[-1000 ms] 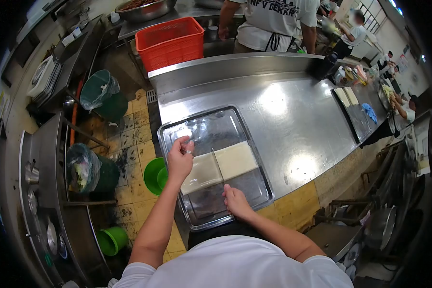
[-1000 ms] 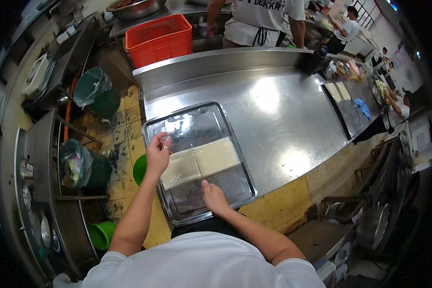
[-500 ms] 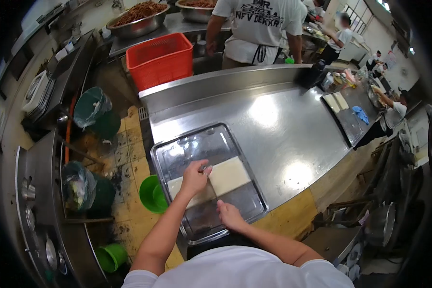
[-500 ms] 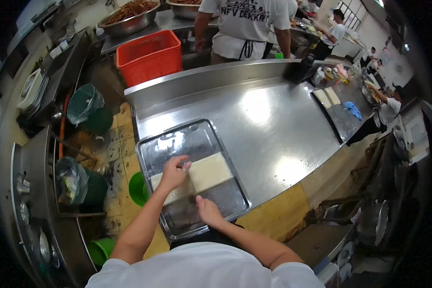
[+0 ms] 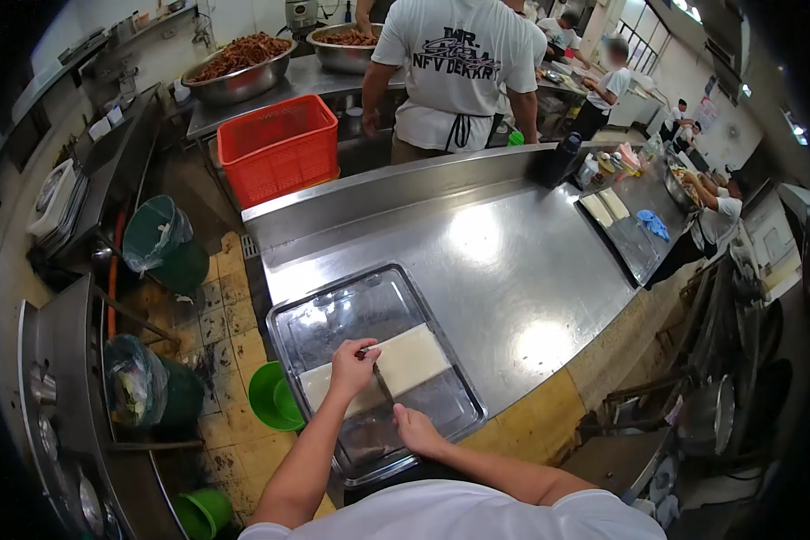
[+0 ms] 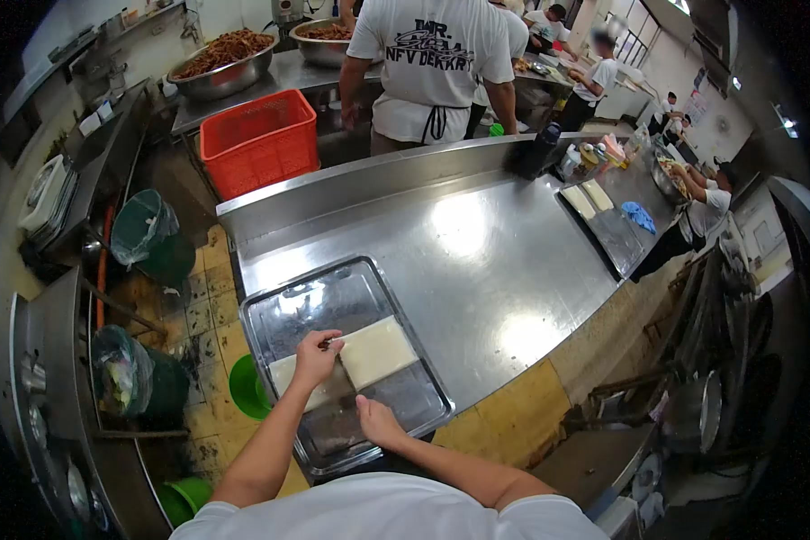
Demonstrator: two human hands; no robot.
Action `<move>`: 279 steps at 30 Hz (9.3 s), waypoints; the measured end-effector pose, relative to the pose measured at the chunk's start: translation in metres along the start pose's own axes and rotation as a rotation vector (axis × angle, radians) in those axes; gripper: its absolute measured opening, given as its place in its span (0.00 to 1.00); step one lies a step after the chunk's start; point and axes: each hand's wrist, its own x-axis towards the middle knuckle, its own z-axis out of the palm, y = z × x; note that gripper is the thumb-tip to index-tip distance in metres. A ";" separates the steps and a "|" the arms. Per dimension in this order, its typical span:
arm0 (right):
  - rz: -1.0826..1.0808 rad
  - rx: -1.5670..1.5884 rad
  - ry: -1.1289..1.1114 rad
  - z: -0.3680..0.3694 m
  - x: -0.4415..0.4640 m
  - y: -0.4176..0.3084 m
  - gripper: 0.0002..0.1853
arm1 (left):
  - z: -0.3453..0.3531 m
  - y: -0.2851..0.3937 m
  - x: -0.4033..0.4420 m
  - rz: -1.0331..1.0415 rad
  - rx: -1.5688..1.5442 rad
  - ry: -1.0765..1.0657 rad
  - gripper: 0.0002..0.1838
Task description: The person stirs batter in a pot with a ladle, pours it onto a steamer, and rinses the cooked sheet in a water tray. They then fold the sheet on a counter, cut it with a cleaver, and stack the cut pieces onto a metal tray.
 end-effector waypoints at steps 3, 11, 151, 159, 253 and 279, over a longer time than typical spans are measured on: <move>-0.011 -0.056 -0.028 0.005 0.010 0.012 0.35 | -0.002 -0.008 0.006 -0.010 0.011 -0.011 0.14; 0.467 0.682 -0.352 -0.065 0.000 -0.111 0.22 | -0.034 -0.002 0.007 -0.027 -0.034 0.184 0.22; 0.141 1.102 -0.372 -0.224 -0.088 0.125 0.25 | -0.088 -0.007 0.025 -0.769 -0.019 -0.861 0.18; 0.109 1.212 -0.267 -0.292 -0.113 0.189 0.27 | -0.003 0.090 0.001 -0.703 -0.195 -0.839 0.19; 0.225 0.976 -0.477 -1.251 0.404 0.543 0.24 | 1.023 0.457 0.170 -0.756 -0.811 -0.063 0.17; 0.336 0.703 -0.364 -1.240 0.413 0.548 0.22 | 1.054 0.454 0.170 -0.800 -0.826 -0.060 0.18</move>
